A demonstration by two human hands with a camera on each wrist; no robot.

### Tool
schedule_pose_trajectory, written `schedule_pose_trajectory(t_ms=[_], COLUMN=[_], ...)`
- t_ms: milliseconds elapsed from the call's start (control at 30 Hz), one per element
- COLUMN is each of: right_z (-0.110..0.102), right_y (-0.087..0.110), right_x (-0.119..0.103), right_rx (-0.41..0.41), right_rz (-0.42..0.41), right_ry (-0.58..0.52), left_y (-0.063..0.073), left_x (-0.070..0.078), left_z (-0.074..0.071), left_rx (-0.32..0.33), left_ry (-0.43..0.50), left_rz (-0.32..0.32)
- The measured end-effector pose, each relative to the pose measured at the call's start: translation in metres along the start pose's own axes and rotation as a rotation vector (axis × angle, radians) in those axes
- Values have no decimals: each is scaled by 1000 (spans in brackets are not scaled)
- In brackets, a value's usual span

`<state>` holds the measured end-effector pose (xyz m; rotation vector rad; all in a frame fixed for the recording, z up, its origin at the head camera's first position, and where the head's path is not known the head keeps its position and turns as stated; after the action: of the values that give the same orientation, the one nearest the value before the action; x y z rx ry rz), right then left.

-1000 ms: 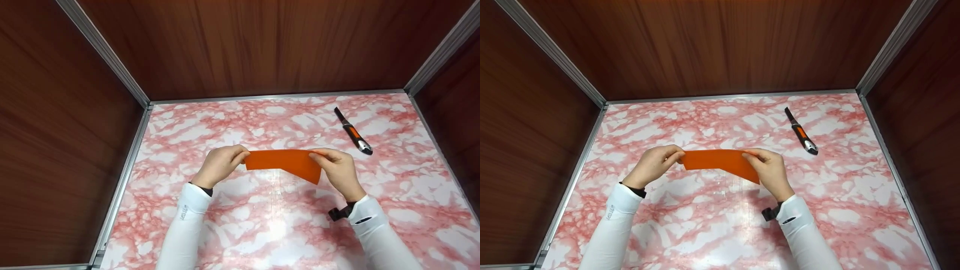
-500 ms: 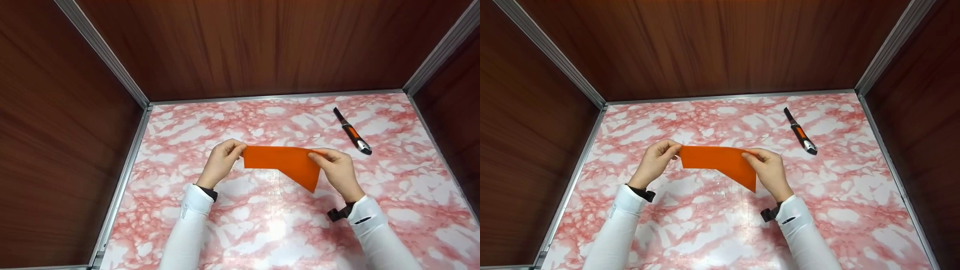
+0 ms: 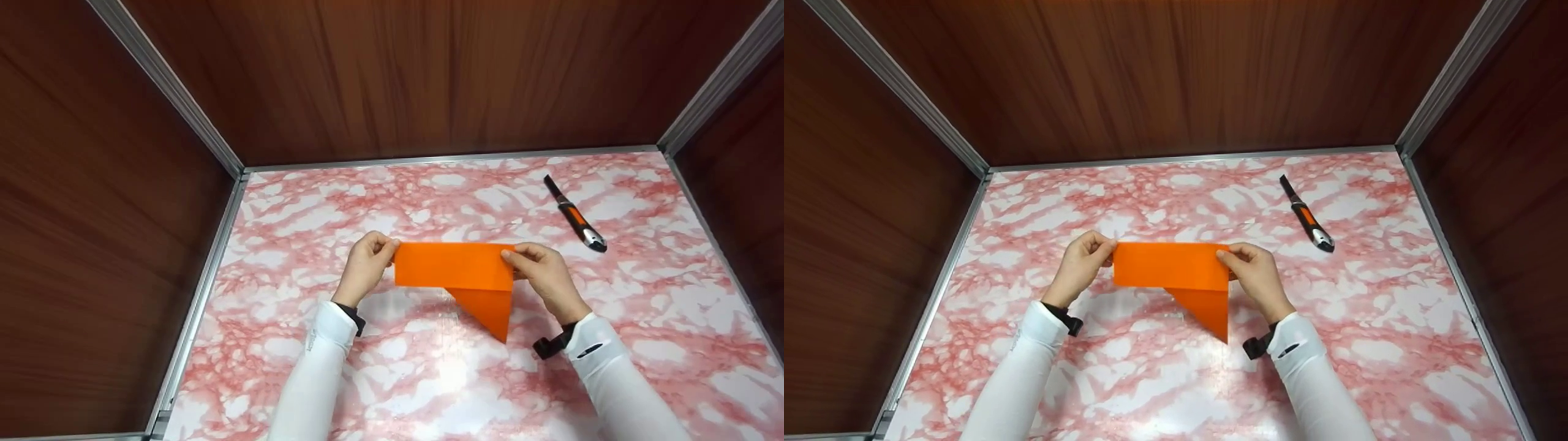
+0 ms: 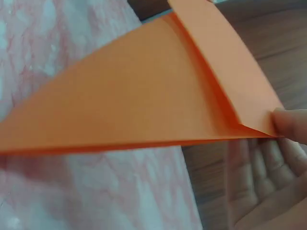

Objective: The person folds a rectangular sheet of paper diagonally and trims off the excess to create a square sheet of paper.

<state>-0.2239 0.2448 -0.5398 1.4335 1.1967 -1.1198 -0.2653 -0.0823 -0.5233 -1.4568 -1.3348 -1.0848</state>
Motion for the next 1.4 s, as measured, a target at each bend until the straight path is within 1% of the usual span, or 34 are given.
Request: schedule_pose_trajectory(t_ms=[67,133,233,300,400,500,600,733,767,833,867,967,1067,1133,1200,1267,1400], right_z=[1,2,4,5,7,10,11,10,10,11,12,13,14,13,13,15,23], right_y=[-3,-7,-13,-18,-23,-27,-30,-33,-33,-34,-35,-36,-34,-32,-28,-23,-12], right_x=[7,16,29,38,51,61,65,67,68,70,71,73,72,69,65,63,65], right_rx=[-37,-55,-46,-28,-9,-2,1,28,32,41,39,41,54,72,75,43,-90], right_rz=[20,37,56,68,89,111,87,42,38,32,27,6,-47,-115,-200,-296,-462], right_ry=[39,81,130,158,183,170,206,308,330,367,382,425,472,522,592,689,928], left_y=[-1,-3,-4,-4,-4,-2,6,24,29,39,43,50,52,52,53,53,54], left_x=[-10,-19,-34,-42,-51,-56,-57,-57,-57,-60,-62,-67,-71,-72,-71,-70,-68], left_z=[2,5,11,16,23,34,53,90,99,115,121,133,138,138,139,139,138], left_rx=[4,15,30,38,39,10,-75,-262,-306,-380,-406,-446,-450,-444,-439,-438,-429], left_ry=[-23,-43,-79,-127,-252,-433,-597,-803,-854,-937,-972,-1021,-1035,-1045,-1049,-1059,-1075], left_rz=[-26,-53,-102,-121,-112,-47,63,246,281,317,320,282,262,266,276,281,291])
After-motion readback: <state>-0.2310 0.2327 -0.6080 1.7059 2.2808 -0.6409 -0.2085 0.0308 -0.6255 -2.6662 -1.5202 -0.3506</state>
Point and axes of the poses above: each hand's wrist, its own y-axis away from the middle knuckle, its own z-axis out of the palm, x = y × z, the point moved 6 cm from there along -y, towards the middle knuckle, and after that the axes turned 3 degrees about x, right-handed, at the moved point
